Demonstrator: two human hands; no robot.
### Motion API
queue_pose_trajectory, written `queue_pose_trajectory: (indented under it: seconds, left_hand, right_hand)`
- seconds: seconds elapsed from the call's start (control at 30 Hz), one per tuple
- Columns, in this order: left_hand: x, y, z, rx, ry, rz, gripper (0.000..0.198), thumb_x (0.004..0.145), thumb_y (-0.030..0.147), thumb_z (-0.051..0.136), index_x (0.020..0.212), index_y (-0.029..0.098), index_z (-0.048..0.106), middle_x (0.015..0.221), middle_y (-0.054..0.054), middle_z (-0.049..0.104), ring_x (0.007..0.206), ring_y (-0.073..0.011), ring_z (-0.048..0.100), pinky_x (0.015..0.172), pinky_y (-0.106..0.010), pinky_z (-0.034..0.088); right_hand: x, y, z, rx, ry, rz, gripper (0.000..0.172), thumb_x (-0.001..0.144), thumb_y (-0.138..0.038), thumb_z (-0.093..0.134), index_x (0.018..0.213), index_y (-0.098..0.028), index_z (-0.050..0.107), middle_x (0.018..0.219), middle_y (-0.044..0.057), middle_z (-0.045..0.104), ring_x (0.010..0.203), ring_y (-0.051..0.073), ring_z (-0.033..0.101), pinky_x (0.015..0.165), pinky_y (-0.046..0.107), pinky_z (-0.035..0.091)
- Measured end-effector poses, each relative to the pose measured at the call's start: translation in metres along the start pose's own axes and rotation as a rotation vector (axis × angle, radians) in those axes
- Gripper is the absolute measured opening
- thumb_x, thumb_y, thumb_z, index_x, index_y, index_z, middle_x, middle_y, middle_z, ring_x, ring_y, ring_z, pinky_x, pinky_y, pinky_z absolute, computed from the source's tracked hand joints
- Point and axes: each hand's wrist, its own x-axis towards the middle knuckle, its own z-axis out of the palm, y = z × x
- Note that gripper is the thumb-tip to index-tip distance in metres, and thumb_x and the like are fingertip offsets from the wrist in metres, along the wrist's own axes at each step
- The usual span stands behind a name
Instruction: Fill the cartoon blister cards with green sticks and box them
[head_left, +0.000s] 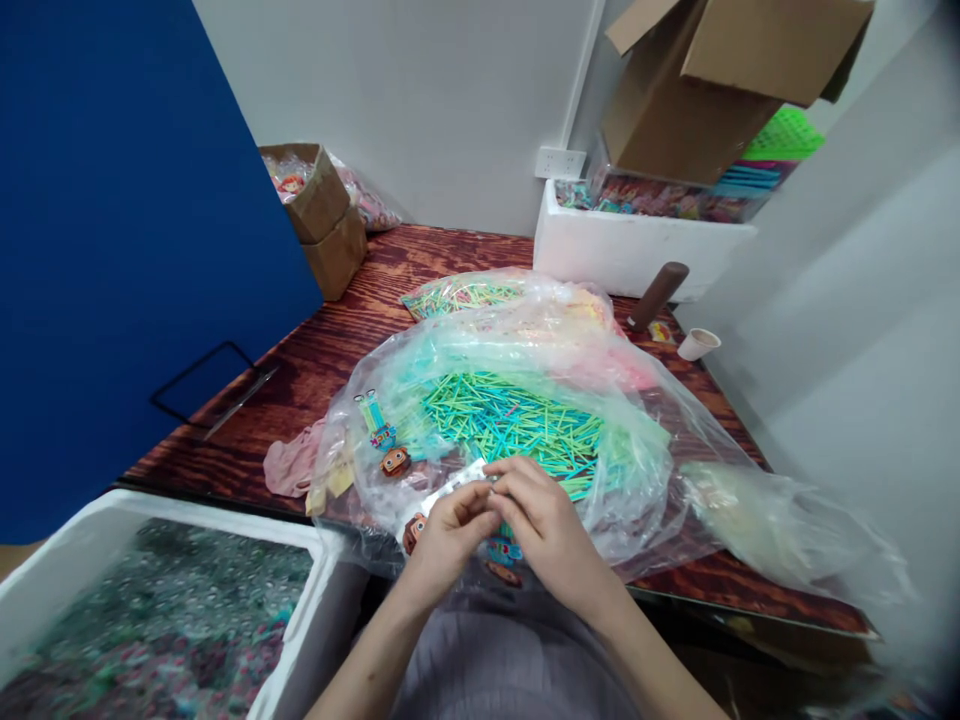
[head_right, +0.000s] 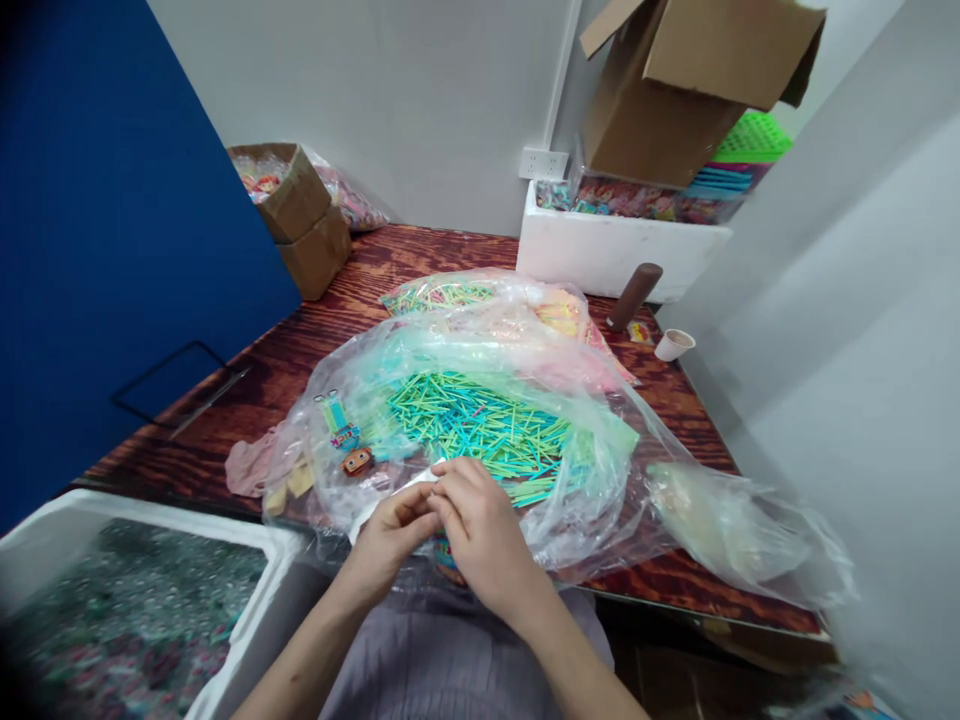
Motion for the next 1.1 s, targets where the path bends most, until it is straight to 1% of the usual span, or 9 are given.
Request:
queue_pose_trajectory:
  seconds: [0.27, 0.37, 0.47, 0.57, 0.67, 0.77, 0.83, 0.97, 1.1]
  left_hand:
    - [-0.008, 0.003, 0.006, -0.243, 0.042, -0.172, 0.031, 0.074, 0.039, 0.076, 0.091, 0.014, 0.071, 0.073, -0.002, 0.068, 0.063, -0.0135, 0.061, 0.063, -0.024, 0.046]
    - [-0.004, 0.009, -0.001, -0.284, 0.156, -0.189, 0.03, 0.072, 0.038, 0.077, 0.09, 0.015, 0.068, 0.071, -0.003, 0.07, 0.058, -0.0146, 0.063, 0.06, -0.026, 0.049]
    - [0.006, 0.025, -0.022, -0.269, 0.307, -0.096, 0.03, 0.068, 0.034, 0.079, 0.087, 0.016, 0.065, 0.075, -0.003, 0.071, 0.063, -0.0155, 0.065, 0.062, -0.026, 0.051]
    - [0.023, 0.043, -0.051, -0.216, 0.437, 0.058, 0.036, 0.066, 0.031, 0.079, 0.095, 0.016, 0.065, 0.081, -0.001, 0.07, 0.067, -0.0134, 0.065, 0.063, -0.023, 0.051]
    - [0.044, 0.047, -0.082, -0.033, 0.6, 0.238, 0.032, 0.073, 0.035, 0.073, 0.098, 0.016, 0.064, 0.078, 0.001, 0.067, 0.067, -0.0132, 0.063, 0.064, -0.024, 0.051]
    - [0.061, 0.036, -0.104, 0.404, 0.846, 0.418, 0.034, 0.081, 0.031, 0.063, 0.111, 0.017, 0.061, 0.101, -0.006, 0.068, 0.091, -0.0197, 0.065, 0.084, -0.033, 0.051]
    - [0.066, 0.027, -0.112, 0.722, 0.952, 0.475, 0.052, 0.082, 0.024, 0.06, 0.132, 0.017, 0.05, 0.128, -0.012, 0.06, 0.114, -0.0255, 0.058, 0.1, -0.04, 0.044]
    - [0.062, 0.014, -0.115, 1.072, 0.939, 0.577, 0.071, 0.087, 0.02, 0.054, 0.151, 0.018, 0.025, 0.149, -0.017, 0.04, 0.134, -0.0297, 0.042, 0.111, -0.044, 0.033]
    - [0.058, 0.012, -0.115, 1.236, 0.927, 0.678, 0.067, 0.09, 0.018, 0.048, 0.151, 0.015, 0.023, 0.146, -0.02, 0.041, 0.135, -0.0313, 0.039, 0.11, -0.048, 0.033]
  right_hand:
    - [-0.005, -0.002, 0.002, 0.305, -0.086, 0.1, 0.014, 0.094, -0.025, 0.053, 0.104, -0.026, 0.062, 0.116, 0.003, 0.063, 0.109, 0.021, 0.058, 0.096, 0.036, 0.043]
    - [-0.005, 0.011, 0.0, 0.54, 0.068, 0.227, 0.024, 0.092, -0.036, 0.055, 0.115, -0.028, 0.06, 0.117, 0.005, 0.066, 0.108, 0.022, 0.061, 0.089, 0.035, 0.048]
    - [-0.004, 0.039, -0.007, 0.601, 0.274, 0.351, 0.024, 0.088, -0.043, 0.059, 0.101, -0.023, 0.065, 0.097, 0.006, 0.072, 0.092, 0.023, 0.066, 0.079, 0.035, 0.05]
    - [0.004, 0.07, -0.009, 0.498, 0.338, 0.426, 0.025, 0.083, -0.045, 0.062, 0.086, -0.02, 0.066, 0.083, 0.005, 0.073, 0.082, 0.022, 0.067, 0.073, 0.033, 0.049]
    - [0.031, 0.092, -0.007, 0.242, 0.244, 0.37, 0.024, 0.088, -0.039, 0.052, 0.088, -0.019, 0.066, 0.083, 0.005, 0.073, 0.08, 0.02, 0.068, 0.072, 0.03, 0.05]
    - [0.079, 0.103, -0.01, -0.419, 0.058, 0.345, 0.031, 0.095, -0.027, 0.036, 0.102, -0.02, 0.066, 0.088, 0.004, 0.074, 0.081, 0.017, 0.068, 0.075, 0.026, 0.048]
    - [0.114, 0.106, -0.02, -0.543, 0.05, 0.372, 0.031, 0.094, -0.025, 0.04, 0.105, -0.018, 0.068, 0.098, 0.01, 0.075, 0.093, 0.022, 0.068, 0.08, 0.029, 0.047]
    - [0.167, 0.109, -0.046, -0.689, 0.039, 0.379, 0.034, 0.095, -0.023, 0.041, 0.106, -0.01, 0.069, 0.106, 0.02, 0.072, 0.104, 0.028, 0.065, 0.088, 0.031, 0.043]
    - [0.182, 0.107, -0.057, -0.753, -0.01, 0.301, 0.038, 0.097, -0.026, 0.037, 0.101, -0.009, 0.071, 0.109, 0.02, 0.071, 0.106, 0.026, 0.064, 0.088, 0.028, 0.042]
